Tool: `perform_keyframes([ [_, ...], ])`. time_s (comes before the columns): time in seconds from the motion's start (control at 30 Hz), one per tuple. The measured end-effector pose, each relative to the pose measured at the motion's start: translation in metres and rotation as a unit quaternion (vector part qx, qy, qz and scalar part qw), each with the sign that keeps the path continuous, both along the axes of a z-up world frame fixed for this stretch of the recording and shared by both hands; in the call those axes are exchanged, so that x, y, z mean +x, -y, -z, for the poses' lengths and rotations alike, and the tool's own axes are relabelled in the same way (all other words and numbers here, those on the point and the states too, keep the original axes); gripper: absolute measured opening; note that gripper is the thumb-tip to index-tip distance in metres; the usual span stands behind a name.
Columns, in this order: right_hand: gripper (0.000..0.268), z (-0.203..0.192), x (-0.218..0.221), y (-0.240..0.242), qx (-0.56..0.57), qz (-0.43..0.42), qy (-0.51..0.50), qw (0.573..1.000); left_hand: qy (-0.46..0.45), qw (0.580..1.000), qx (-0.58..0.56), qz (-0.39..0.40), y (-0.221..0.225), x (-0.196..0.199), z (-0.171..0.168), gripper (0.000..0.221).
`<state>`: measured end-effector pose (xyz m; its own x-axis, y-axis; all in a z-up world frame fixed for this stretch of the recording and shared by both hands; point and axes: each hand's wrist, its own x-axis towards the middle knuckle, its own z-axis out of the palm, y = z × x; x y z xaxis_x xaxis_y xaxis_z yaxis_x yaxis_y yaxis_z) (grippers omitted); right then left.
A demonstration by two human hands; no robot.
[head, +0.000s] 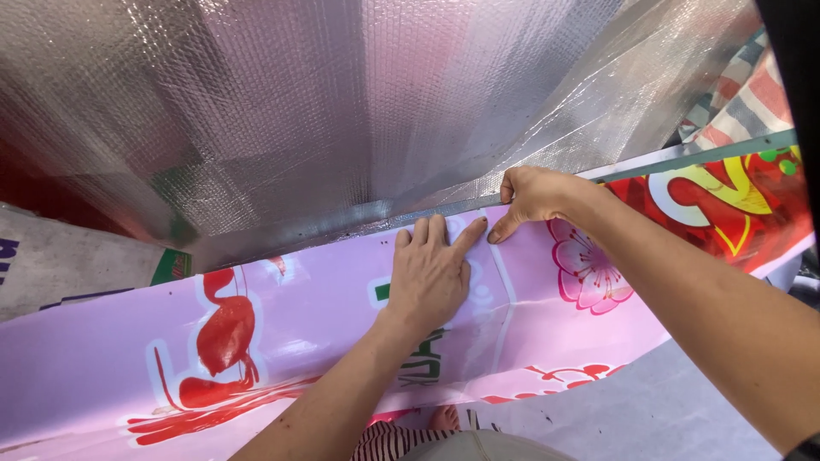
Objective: Attaching a printed vinyl banner to a metal frame using manual alignment and clips.
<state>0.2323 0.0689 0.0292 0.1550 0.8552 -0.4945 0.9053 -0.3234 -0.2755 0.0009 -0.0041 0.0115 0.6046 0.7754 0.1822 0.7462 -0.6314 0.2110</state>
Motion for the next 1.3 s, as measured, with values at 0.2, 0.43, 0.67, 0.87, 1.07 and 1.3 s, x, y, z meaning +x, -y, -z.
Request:
perform_keyframes([
  [0.2,0.071,0.027,0.019,-0.033,-0.012,0.013,-0.026,1.0,0.044,0.999,0.017,0.007,-0.003,0.0,0.016,0.067],
  [0.43,0.056,0.01,0.013,-0.04,-0.079,0.016,-0.08,0.993,0.068,0.997,0.027,0.015,-0.002,-0.001,0.012,0.049],
  [0.67,0.047,-0.056,-0.015,-0.003,-0.042,0.064,-0.153,0.985,0.063,0.998,0.024,0.006,-0.002,0.001,0.012,0.049],
  [0.87,0.08,-0.049,0.001,0.007,-0.07,-0.026,-0.225,0.972,0.027,0.999,0.02,-0.01,-0.004,0.002,0.006,0.059],
  [1.07,0.092,-0.038,-0.005,0.007,-0.04,-0.151,-0.033,0.987,0.013,1.0,0.014,-0.015,-0.002,0.002,0.006,0.064],
  [1.3,0.068,-0.027,-0.001,-0.004,-0.031,-0.063,-0.102,0.992,0.034,0.999,0.036,-0.021,-0.002,0.003,0.009,0.061],
])
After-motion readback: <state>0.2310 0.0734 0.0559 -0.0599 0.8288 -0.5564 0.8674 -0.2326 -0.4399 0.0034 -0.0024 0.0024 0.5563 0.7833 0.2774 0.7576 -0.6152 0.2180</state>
